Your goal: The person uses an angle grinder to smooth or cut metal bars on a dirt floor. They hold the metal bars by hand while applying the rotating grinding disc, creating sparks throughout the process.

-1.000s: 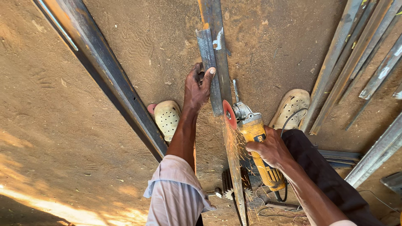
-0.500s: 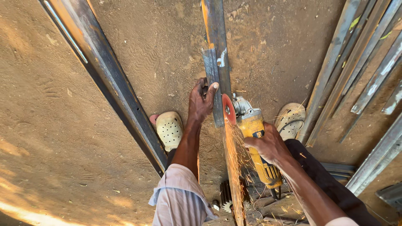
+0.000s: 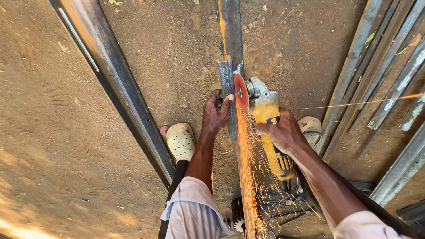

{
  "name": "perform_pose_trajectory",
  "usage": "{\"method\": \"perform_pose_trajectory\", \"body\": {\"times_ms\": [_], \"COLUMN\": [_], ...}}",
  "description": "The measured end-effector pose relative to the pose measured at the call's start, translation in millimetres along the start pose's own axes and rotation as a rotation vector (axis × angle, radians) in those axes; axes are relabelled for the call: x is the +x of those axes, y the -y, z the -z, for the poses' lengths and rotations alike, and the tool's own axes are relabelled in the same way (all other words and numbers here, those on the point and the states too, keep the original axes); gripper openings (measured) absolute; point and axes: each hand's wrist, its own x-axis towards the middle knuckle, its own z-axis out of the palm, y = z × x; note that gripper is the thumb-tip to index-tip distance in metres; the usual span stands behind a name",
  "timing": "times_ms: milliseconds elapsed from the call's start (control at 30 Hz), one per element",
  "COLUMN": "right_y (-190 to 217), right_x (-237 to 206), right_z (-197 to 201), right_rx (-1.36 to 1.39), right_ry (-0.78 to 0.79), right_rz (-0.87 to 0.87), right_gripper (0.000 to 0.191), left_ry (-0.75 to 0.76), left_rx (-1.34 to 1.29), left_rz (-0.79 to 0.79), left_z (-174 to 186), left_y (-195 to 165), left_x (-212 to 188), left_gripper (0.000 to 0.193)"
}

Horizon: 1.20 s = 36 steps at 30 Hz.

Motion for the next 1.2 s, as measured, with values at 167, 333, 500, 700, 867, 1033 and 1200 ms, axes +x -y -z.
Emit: {"method": "perform_pose_trajectory", "body": {"times_ms": [167,333,500,700,867,1033,1200], "right_y": [18.6,15.2,-13.3,-43.6,-68.5,-76.5,-77.0], "right_x": [13.7,-2.3,-73.9,-144.7,-137.8,-126.0,-119.9], "right_z": [3.5,5.2,6.6,-18.9,-50.4,-64.8,-70.2], "right_rx": [0.001,0.127,0.452,0.366,0.229,0.106,0.058], "right_ry": [-0.033,-0.003,-0.012,-0.038,-0.053,-0.056,-0.031], "right_rz": [0.020,0.062,-0.024,-0.178,-0.203,-0.160,-0.216], "right_gripper": [0.028,0.026,0.025,0.028,0.027,0.026,0.026], "left_ry": [-0.013,-0.042,-0.319,0.115,0.531,0.359,0.410], "left_rx": [0.050,0.053,0.224,0.207,-0.129,-0.214,-0.148], "left_rz": [0.029,0.074,0.045,0.520,0.660,0.762,0.858], "left_z": [3.5,7.8,23.9,-36.6,-85.0,-85.5,-86.8], "left_y": [-7.4,-14.3,4.7,3.8,0.2,-0.8,-1.4], "left_x": [-1.3,-11.8,-84.0,-252.7,-293.7,-277.0,-270.8], "left_gripper": [0.047,0.050,0.059,0.051,0.106,0.106,0.115]}}
